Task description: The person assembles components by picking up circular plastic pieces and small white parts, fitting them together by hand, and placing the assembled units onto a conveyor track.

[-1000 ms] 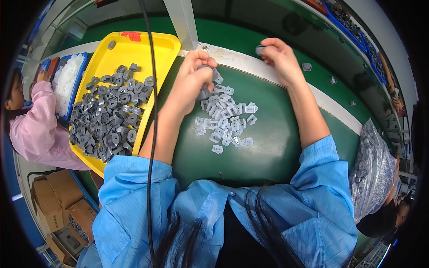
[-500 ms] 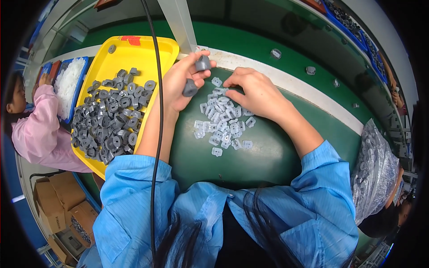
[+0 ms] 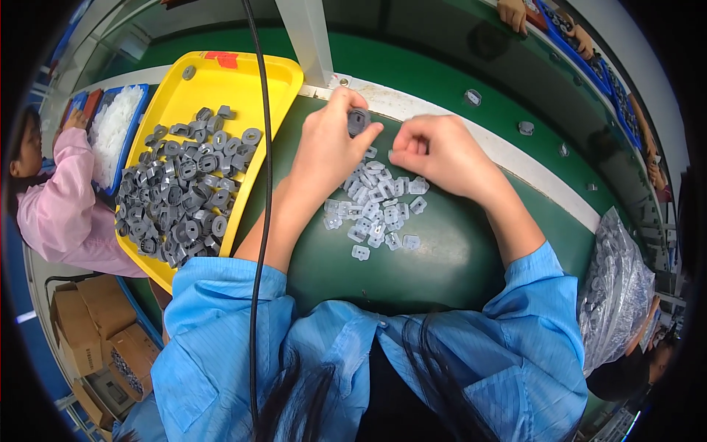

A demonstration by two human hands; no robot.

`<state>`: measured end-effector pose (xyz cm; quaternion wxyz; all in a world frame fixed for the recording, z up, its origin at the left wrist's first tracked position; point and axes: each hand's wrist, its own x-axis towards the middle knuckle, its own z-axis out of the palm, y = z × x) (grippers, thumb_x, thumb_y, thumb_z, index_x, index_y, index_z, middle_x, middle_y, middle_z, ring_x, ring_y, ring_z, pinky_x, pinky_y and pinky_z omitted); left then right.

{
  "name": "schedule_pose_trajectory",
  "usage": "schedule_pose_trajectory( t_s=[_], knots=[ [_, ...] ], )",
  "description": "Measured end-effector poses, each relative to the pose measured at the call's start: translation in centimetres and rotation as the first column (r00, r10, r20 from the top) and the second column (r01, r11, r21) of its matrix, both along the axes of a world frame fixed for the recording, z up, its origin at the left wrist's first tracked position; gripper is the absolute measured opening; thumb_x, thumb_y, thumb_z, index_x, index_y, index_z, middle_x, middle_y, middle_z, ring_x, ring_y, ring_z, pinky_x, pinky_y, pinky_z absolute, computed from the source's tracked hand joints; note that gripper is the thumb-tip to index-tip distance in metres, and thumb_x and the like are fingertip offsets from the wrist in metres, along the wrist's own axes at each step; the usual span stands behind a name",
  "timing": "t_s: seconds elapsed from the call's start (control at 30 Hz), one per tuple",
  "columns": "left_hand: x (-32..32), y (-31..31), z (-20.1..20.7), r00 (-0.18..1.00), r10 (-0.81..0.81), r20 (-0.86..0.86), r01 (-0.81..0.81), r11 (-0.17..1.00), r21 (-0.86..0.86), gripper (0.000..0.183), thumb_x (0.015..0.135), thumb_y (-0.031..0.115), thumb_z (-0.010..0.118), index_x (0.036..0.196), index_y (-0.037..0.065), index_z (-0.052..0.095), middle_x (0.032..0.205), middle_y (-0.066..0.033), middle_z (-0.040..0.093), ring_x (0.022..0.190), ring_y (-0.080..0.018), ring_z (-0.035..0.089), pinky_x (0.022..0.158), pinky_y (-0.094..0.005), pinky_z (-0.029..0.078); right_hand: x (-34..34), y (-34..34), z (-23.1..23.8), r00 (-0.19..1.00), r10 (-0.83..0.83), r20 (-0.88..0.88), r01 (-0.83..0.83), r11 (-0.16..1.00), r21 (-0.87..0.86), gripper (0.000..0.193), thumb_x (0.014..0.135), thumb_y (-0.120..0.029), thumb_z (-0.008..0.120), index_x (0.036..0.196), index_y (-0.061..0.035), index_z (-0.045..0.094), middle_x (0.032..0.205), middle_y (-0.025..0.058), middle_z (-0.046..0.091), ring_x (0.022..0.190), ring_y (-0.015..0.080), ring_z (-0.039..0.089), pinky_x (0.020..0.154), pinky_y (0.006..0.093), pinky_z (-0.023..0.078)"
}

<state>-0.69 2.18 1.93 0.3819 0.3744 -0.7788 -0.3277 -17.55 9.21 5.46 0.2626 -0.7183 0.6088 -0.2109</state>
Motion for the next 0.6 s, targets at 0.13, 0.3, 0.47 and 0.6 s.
schedule_pose_trajectory(
  t_s=[0.13, 0.3, 0.47, 0.6],
  knots=[
    [-0.6, 0.7, 0.2, 0.997, -0.070, 0.034, 0.073, 0.991, -0.115, 0.029, 0.071, 0.005, 0.073, 0.093, 0.002, 0.056, 0.085, -0.0176, 0.065, 0.078, -0.0353, 0.065, 0.065, -0.0372, 0.052, 1.1, -0.9, -0.5, 0.721, -0.128, 0.681, 0.137, 0.990, 0.041, 0.012, 0.075, -0.011, 0.071, 0.074, -0.0023, 0.064, 0.065, -0.0009, 0.056, 0.059, 0.0053, 0.047, 0.056, 0.0215, 0.041],
    [-0.9, 1.2, 0.3, 0.988, -0.105, -0.111, 0.095, 0.991, -0.090, 0.033, 0.071, 0.004, 0.073, 0.102, 0.002, 0.062, 0.080, -0.0069, 0.065, 0.055, -0.0100, 0.056, 0.052, -0.0231, 0.045, 0.8, -1.6, -1.6, 0.782, -0.209, 0.587, 0.314, 0.946, -0.082, 0.012, 0.076, -0.010, 0.072, 0.077, 0.0000, 0.065, 0.067, 0.0008, 0.058, 0.062, 0.0059, 0.050, 0.058, 0.0233, 0.044],
    [-0.8, 1.4, 0.3, 0.998, -0.056, -0.043, 0.052, 0.994, -0.092, 0.034, 0.072, 0.004, 0.071, 0.105, 0.002, 0.061, 0.095, -0.0128, 0.066, 0.067, -0.0211, 0.062, 0.059, -0.0286, 0.051, 0.7, -1.6, -1.6, 0.752, -0.194, 0.629, 0.252, 0.968, -0.002, 0.012, 0.076, -0.010, 0.072, 0.079, 0.0003, 0.067, 0.067, 0.0007, 0.059, 0.062, 0.0059, 0.051, 0.058, 0.0234, 0.044],
    [-0.7, 1.3, -0.2, 0.994, -0.051, -0.095, 0.036, 0.988, -0.153, 0.038, 0.071, 0.001, 0.070, 0.107, 0.004, 0.061, 0.096, -0.0106, 0.062, 0.069, -0.0188, 0.061, 0.058, -0.0277, 0.051, 1.5, -1.2, -1.0, 0.922, -0.186, 0.340, 0.311, 0.879, -0.361, 0.016, 0.075, -0.013, 0.074, 0.083, -0.0004, 0.067, 0.072, 0.0020, 0.062, 0.061, 0.0074, 0.053, 0.058, 0.0254, 0.045]
  ],
)
